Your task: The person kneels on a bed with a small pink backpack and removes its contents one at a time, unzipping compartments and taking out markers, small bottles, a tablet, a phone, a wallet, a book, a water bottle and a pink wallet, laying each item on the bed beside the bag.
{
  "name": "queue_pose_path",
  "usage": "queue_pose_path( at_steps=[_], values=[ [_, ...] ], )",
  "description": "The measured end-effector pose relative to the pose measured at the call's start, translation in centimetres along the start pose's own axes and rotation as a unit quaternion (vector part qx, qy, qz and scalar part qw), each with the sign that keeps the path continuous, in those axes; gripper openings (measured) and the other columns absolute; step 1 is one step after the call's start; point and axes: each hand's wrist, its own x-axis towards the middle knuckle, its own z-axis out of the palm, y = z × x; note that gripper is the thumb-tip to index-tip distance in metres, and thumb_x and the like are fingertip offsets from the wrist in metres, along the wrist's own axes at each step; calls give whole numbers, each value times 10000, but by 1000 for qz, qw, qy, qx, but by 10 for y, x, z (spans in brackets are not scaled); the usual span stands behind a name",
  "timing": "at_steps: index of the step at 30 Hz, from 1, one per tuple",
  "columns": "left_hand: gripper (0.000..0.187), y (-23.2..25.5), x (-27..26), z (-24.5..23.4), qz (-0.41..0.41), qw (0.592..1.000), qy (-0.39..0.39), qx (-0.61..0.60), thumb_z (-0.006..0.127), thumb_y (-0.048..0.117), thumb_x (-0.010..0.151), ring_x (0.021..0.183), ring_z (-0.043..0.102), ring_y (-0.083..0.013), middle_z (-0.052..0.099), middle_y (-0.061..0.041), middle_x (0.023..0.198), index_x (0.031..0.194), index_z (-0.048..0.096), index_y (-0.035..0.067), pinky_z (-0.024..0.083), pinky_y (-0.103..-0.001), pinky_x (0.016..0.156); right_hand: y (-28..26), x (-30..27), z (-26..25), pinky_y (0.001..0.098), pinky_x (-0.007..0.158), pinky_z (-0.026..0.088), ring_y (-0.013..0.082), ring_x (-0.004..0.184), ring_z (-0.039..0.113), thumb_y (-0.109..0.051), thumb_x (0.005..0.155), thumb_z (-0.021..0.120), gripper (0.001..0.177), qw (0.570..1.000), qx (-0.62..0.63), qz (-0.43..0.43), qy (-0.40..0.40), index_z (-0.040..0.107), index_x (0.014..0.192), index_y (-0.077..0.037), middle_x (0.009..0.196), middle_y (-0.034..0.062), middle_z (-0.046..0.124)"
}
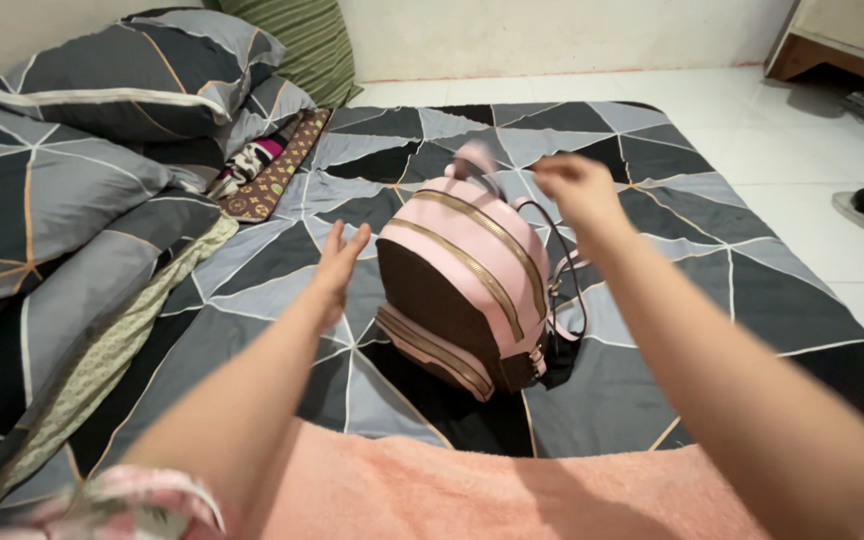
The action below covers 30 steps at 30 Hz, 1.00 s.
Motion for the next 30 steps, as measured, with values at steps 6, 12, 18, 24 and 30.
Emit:
queue_pose_path(
  at_steps=[6, 12, 18, 24, 30],
  values=[
    [1068, 22, 45, 2, -95, 987, -94, 84, 435, 859, 805, 1591, 93, -362, 158, -28, 1740, 1637, 183, 238, 31, -699, 1198, 54, -132, 4, 379, 1015, 487, 268, 1247, 613, -303, 982, 618, 538, 973, 57, 94, 204, 517, 1452, -61, 1423, 190, 625],
    [1031, 12, 76, 16, -134, 974, -183, -28, 210, 913, 767, 1457, 485, -285, 534, -25, 1583, 1531, 472, 271, 346, -589, 1158, 19, -205, 40, 780, 1077, 291, 354, 1416, 413, -749, 839, 440, 813, 873, 240, 405, 126, 229, 1564, -448, 1614, 3, 383],
    [1049, 3, 74, 30, -223, 954, -184, -85, 262, 934, 783, 1379, 543, -283, 602, -60, 1501, 1473, 577, 210, 405, -478, 1125, 0, -197, 63, 767, 1089, 319, 372, 1462, 331, -800, 839, 377, 863, 866, 295, 398, 70, 253, 1588, -389, 1641, 7, 335],
    [973, 15, 52, 34, -224, 943, -226, -104, 411, 854, 785, 1387, 544, -297, 595, -70, 1508, 1470, 573, 183, 402, -501, 1136, -12, -180, 71, 740, 1092, 311, 309, 1474, 405, -772, 828, 421, 833, 870, 332, 365, 21, 336, 1551, -367, 1629, 21, 432],
    [953, 18, 7, 22, -201, 959, -119, -162, 371, 843, 829, 1368, 571, -316, 606, -129, 1491, 1451, 589, 156, 448, -489, 1113, -26, -163, 79, 805, 1101, 211, 247, 1476, 354, -736, 806, 511, 801, 883, 273, 381, 27, 359, 1524, -418, 1619, -144, 379]
  ],
)
